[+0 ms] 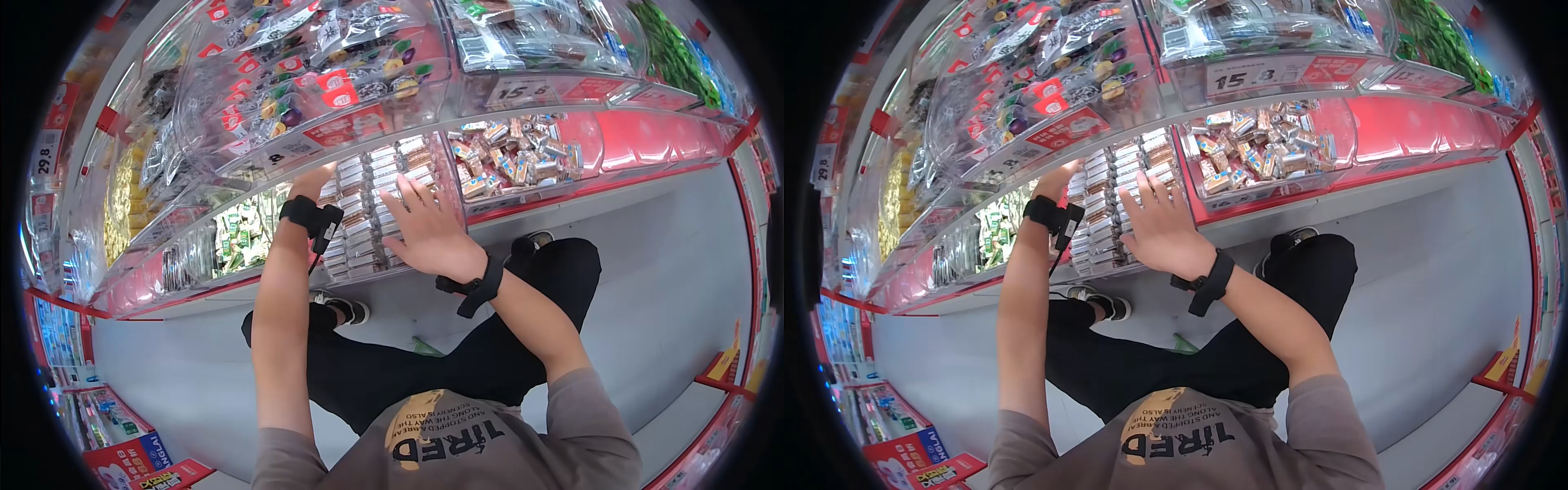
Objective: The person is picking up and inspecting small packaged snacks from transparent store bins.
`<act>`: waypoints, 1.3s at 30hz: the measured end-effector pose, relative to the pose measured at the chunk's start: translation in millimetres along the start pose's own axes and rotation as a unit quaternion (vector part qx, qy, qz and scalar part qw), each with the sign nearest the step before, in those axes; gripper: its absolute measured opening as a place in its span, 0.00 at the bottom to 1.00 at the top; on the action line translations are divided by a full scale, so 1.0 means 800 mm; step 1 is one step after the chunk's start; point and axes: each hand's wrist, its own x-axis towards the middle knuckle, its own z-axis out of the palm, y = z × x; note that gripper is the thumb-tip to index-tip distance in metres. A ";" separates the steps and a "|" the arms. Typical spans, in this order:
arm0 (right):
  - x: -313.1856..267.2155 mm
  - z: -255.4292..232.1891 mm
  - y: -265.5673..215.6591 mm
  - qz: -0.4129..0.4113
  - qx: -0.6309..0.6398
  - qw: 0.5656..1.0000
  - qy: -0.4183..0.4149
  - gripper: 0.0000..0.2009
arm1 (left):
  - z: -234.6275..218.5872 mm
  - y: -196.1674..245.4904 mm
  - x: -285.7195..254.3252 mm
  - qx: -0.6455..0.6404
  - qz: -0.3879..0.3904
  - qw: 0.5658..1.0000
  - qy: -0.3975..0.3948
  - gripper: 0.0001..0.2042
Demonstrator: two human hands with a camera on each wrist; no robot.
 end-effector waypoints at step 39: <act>0.006 -0.137 0.038 -0.110 0.462 0.879 -0.036 0.07 | 0.034 -0.016 0.041 0.016 -0.014 0.999 -0.046 0.31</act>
